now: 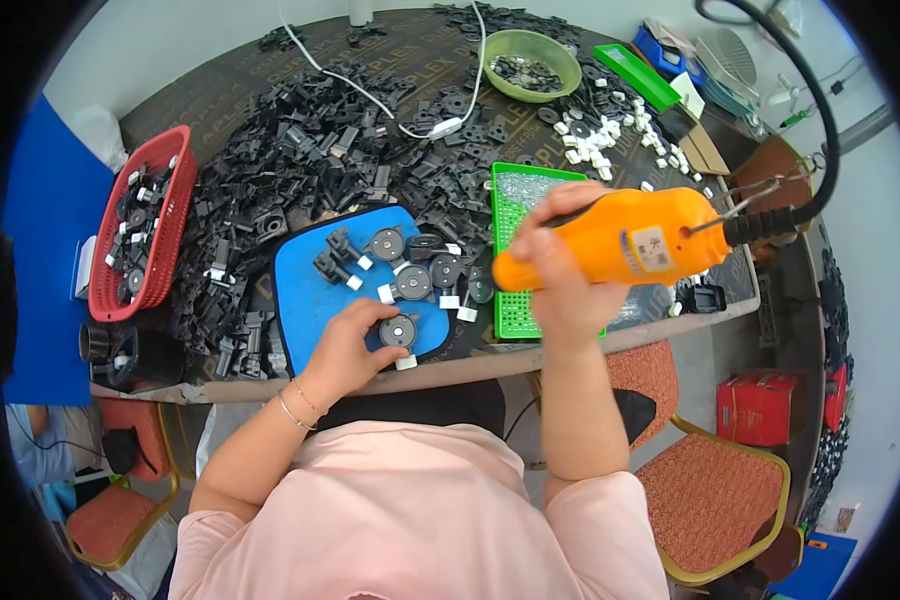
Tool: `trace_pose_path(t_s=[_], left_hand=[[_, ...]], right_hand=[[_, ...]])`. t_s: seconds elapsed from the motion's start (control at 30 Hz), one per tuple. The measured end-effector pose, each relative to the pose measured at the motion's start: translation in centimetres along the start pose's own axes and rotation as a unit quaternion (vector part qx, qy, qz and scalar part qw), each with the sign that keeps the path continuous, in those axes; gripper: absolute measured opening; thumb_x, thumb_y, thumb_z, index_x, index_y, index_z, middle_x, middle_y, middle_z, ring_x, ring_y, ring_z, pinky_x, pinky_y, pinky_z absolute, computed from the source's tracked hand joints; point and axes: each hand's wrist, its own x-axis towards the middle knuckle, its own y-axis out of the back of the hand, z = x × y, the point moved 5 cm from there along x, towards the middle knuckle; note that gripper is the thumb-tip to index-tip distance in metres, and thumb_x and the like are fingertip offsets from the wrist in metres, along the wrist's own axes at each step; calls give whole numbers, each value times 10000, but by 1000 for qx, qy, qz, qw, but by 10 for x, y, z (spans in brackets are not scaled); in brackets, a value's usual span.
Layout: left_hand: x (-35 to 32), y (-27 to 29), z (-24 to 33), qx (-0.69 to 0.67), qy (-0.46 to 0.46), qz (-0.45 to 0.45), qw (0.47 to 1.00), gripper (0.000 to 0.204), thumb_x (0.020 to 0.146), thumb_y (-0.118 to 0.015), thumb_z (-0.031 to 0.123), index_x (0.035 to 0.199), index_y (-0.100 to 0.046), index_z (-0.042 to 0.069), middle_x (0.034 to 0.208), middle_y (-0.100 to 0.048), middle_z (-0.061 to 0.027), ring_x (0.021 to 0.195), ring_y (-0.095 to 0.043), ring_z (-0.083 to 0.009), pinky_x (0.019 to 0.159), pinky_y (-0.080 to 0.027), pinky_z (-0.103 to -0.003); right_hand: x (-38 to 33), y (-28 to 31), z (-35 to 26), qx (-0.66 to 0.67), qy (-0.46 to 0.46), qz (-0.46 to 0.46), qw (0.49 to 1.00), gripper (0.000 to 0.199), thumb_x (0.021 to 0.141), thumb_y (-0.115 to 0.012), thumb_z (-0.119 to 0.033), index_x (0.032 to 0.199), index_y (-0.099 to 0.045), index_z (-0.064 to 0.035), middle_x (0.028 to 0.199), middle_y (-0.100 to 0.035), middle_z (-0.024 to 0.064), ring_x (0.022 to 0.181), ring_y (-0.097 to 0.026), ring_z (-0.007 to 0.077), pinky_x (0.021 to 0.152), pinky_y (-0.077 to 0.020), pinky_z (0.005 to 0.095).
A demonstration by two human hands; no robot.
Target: Assembling small motor components into plastic housings using an electric screwdriver at a factory workbench.
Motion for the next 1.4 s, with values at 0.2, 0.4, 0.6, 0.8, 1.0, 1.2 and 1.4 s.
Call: trace_pose_path(t_s=[0.2,0.4,0.6,0.8,1.0,1.2,1.4], left_hand=[[-1,1,2,-19,15,7,1000,495,636,-827,83,1077,-619,0,1001,-621,-120,855,-613,-263,769,-505,-324],[0,1,2,-30,9,0,1000,500,621,-827,77,1073,-626,3,985,-617,-111,821,-589,-241,745,-495,-313],[1,0,3,-24,17,1,1000,497,621,-826,74,1072,-629,4,985,-618,-113,822,-589,-241,744,-494,-312],[0,2,2,-18,14,1,1000,496,620,-829,83,1066,-630,-2,988,-620,-115,831,-598,-243,756,-499,-310],[1,3,1,-26,19,-1,999,479,635,-825,99,1059,-626,0,994,-623,-127,890,-605,-285,780,-498,-335],[2,3,0,-49,24,-7,998,453,643,-817,109,1038,-622,4,985,-623,-135,924,-593,-330,802,-489,-367],[0,2,-3,-45,-7,2,999,459,638,-816,114,1042,-621,19,974,-617,-131,938,-581,-333,820,-478,-382]], right_hand=[[-15,81,5,-217,10,101,971,259,793,-602,84,1015,-513,-15,936,-543,106,675,-562,163,635,-493,294],[-20,88,9,-220,34,111,969,261,785,-605,88,1004,-511,-17,938,-541,105,682,-574,163,628,-495,285],[-20,88,13,-215,33,108,970,254,787,-601,87,999,-508,-17,937,-539,96,680,-574,164,625,-494,289],[-19,92,15,-214,19,102,971,246,796,-579,85,1002,-507,-27,896,-535,84,672,-564,161,613,-483,298],[-10,68,3,-178,16,92,980,236,798,-605,26,1002,-498,-23,901,-515,92,646,-542,164,597,-471,296],[-22,-18,17,-59,6,-66,996,235,805,-656,-58,965,-488,-22,903,-502,110,641,-555,172,561,-479,282],[-37,-68,50,-112,-32,-179,977,251,771,-651,28,960,-492,-20,910,-507,117,672,-578,173,608,-503,275]])
